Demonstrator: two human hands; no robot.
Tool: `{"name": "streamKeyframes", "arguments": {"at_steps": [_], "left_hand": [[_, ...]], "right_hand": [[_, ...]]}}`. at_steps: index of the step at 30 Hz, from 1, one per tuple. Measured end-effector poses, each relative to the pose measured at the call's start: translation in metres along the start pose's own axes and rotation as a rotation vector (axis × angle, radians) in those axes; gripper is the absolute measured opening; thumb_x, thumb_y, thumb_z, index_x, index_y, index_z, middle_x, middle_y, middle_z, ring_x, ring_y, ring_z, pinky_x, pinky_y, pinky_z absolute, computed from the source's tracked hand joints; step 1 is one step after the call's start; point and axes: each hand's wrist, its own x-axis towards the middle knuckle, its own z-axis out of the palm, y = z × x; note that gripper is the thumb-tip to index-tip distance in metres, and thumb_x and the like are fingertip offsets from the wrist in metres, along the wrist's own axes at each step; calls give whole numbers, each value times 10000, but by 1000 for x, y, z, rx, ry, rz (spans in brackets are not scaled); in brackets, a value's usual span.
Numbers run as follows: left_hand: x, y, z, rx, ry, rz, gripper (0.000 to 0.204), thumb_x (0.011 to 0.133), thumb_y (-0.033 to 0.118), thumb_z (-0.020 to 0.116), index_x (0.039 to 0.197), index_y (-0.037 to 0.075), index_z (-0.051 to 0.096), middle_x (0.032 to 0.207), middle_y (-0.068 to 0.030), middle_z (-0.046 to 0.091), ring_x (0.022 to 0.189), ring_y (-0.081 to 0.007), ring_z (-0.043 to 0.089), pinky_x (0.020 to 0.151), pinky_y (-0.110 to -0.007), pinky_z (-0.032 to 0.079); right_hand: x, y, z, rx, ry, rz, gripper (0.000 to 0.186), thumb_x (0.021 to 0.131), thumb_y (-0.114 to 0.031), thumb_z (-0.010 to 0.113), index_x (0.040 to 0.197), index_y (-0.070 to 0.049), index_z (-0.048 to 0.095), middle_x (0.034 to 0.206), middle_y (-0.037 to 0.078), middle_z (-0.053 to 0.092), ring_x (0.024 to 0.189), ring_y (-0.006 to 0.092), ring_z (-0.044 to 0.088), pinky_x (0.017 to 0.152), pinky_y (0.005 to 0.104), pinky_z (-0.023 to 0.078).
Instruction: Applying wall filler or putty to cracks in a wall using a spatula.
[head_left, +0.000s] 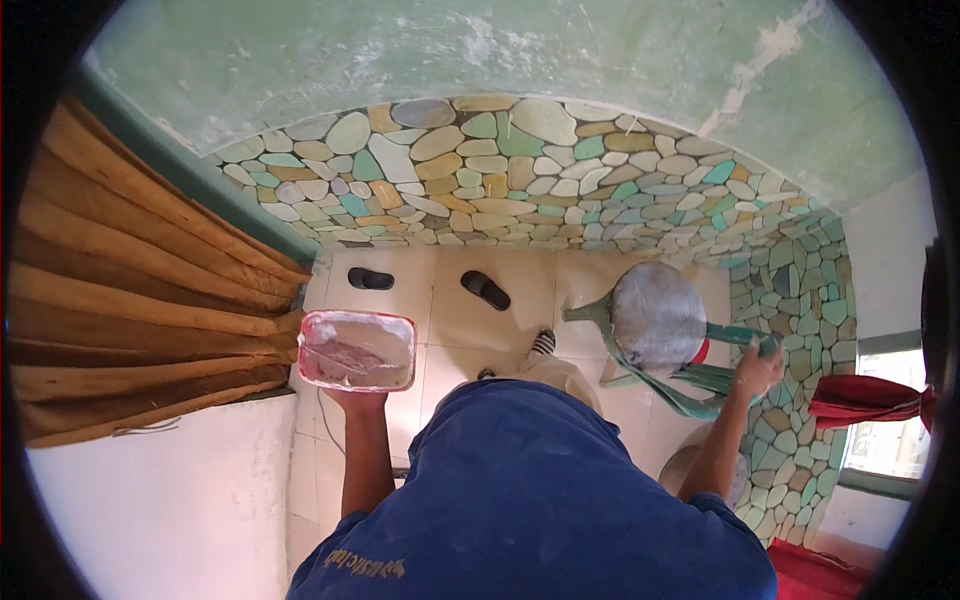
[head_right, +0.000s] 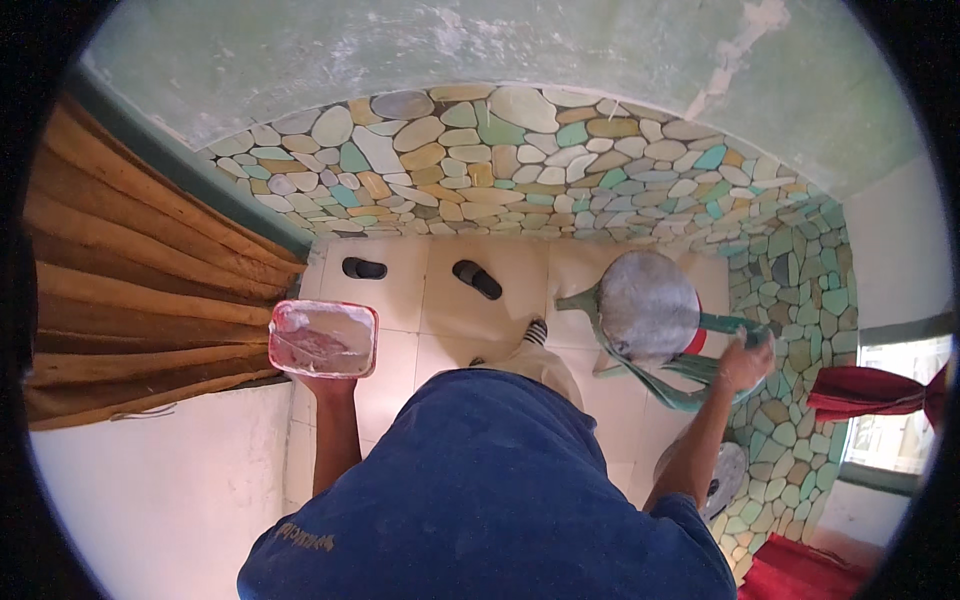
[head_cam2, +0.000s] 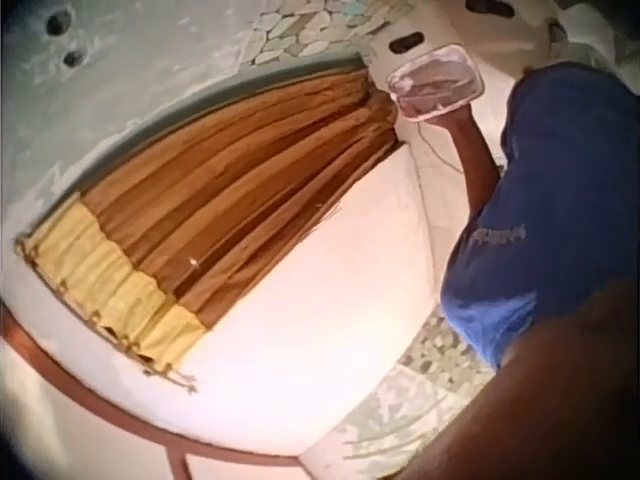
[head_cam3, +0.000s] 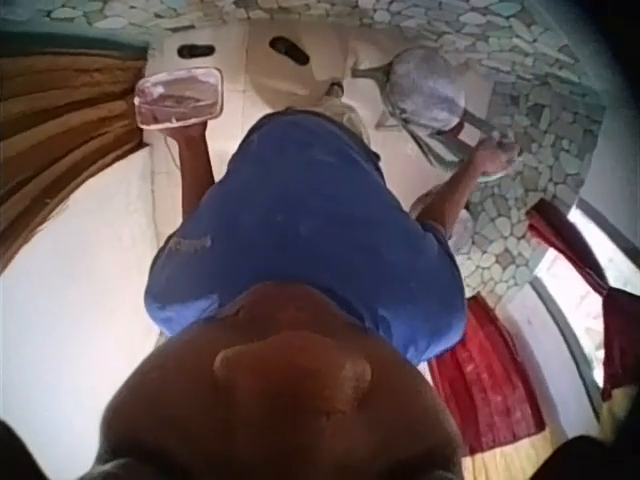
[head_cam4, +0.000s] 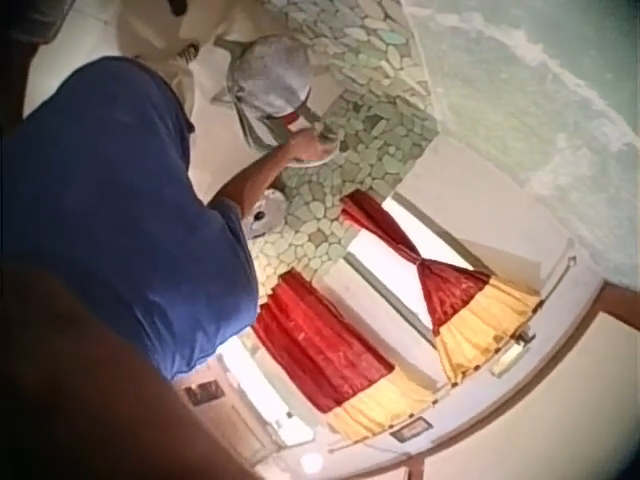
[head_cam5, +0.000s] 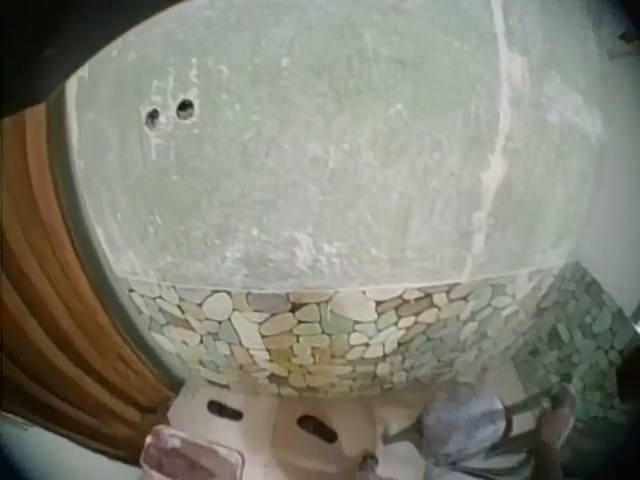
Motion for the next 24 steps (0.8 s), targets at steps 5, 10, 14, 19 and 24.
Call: {"name": "streamKeyframes", "arguments": {"at_steps": [5,10,14,19,24], "left_hand": [[46,-12,-4,-36,-233,-108,658,914,639,479,1356,152,517,1371,-76,535,1232,-308,518,1039,-524,419],[79,-32,38,-60,-287,-181,654,888,616,537,1330,133,548,1357,-96,553,1232,-338,519,1058,-563,390],[118,-45,42,-102,-254,-281,673,859,543,615,1362,109,503,1399,-107,515,1288,-351,466,1094,-593,337],[141,-67,73,-99,-376,-433,692,855,526,624,1384,108,470,1427,-116,484,1316,-365,432,1091,-619,324],[166,-74,98,-34,-400,-512,679,864,523,616,1386,113,468,1425,-112,487,1312,-360,439,1090,-610,332]], "right_hand": [[-28,173,44,-170,-293,738,1021,698,-660,733,1463,-81,383,1378,153,527,1284,377,452,1056,517,355],[-59,155,51,1024,-640,1272,939,721,-654,735,1419,-97,446,1331,144,557,1178,352,537,970,582,401],[-79,163,61,1095,-563,1377,711,845,-550,680,1368,-101,503,1314,92,580,1163,310,545,960,526,433],[-96,176,72,1445,-584,1521,651,838,-525,704,1315,-108,555,1245,57,632,1119,271,580,976,480,446],[-95,171,96,410,-443,1256,665,775,-468,780,1235,-25,593,1075,108,677,910,273,649,846,409,507]]}}
